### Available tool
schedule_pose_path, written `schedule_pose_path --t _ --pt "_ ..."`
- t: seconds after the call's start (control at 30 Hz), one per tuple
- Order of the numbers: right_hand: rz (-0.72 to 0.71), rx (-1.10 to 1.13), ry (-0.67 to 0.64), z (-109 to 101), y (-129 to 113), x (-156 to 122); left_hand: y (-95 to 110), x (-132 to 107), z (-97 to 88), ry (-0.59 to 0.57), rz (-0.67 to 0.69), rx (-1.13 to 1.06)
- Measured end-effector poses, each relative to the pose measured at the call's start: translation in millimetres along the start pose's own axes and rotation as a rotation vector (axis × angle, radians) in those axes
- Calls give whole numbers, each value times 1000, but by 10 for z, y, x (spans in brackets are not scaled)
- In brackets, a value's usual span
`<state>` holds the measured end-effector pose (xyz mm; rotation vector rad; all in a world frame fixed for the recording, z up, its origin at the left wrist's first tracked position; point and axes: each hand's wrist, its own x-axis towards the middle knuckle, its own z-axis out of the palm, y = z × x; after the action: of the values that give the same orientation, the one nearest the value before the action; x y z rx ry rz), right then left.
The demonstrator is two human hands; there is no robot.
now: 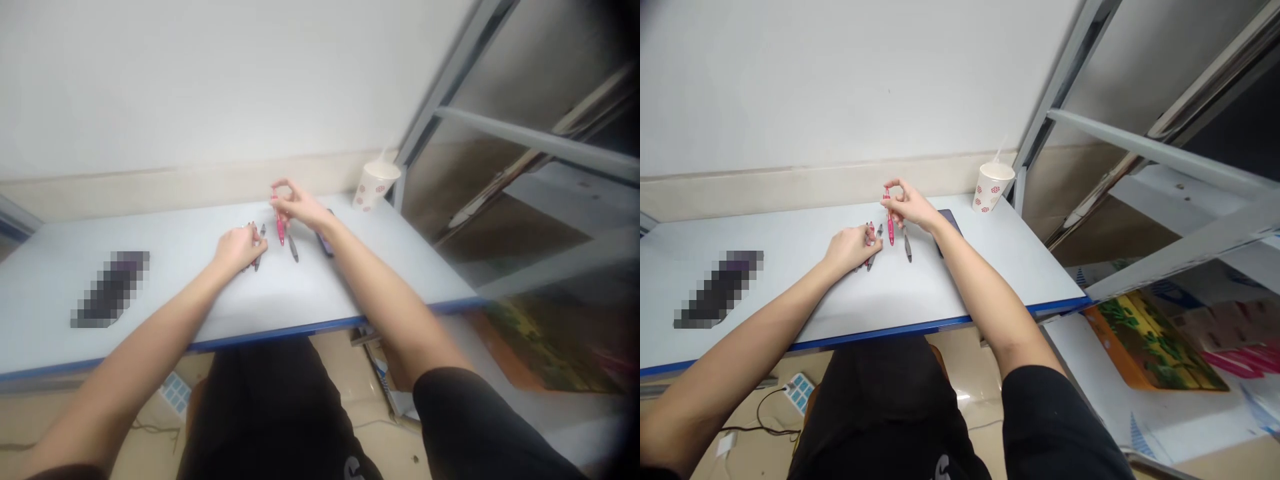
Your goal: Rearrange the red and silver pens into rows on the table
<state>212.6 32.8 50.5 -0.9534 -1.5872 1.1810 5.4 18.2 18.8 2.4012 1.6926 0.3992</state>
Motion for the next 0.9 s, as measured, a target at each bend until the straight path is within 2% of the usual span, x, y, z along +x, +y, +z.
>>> schedule_pose_path --t 0.13,0.3,0.5,0.6,0.77,0.9 --pt "-18 10 40 2 53 -22 1 38 1 -5 -14 8" --pt "-11 -20 123 -104 47 -147 30 21 -60 -9 -29 -34" --pt "-25 -39 181 -201 34 -117 45 17 -115 -41 -62 -73" --pt "-3 -41 140 -143 17 -137 11 25 -103 -41 -52 -106" --pt "40 -131 -58 75 32 -179 -74 20 -62 -54 -66 -170" --pt "13 -164 -41 142 62 -171 -67 7 -59 -47 -58 -185"
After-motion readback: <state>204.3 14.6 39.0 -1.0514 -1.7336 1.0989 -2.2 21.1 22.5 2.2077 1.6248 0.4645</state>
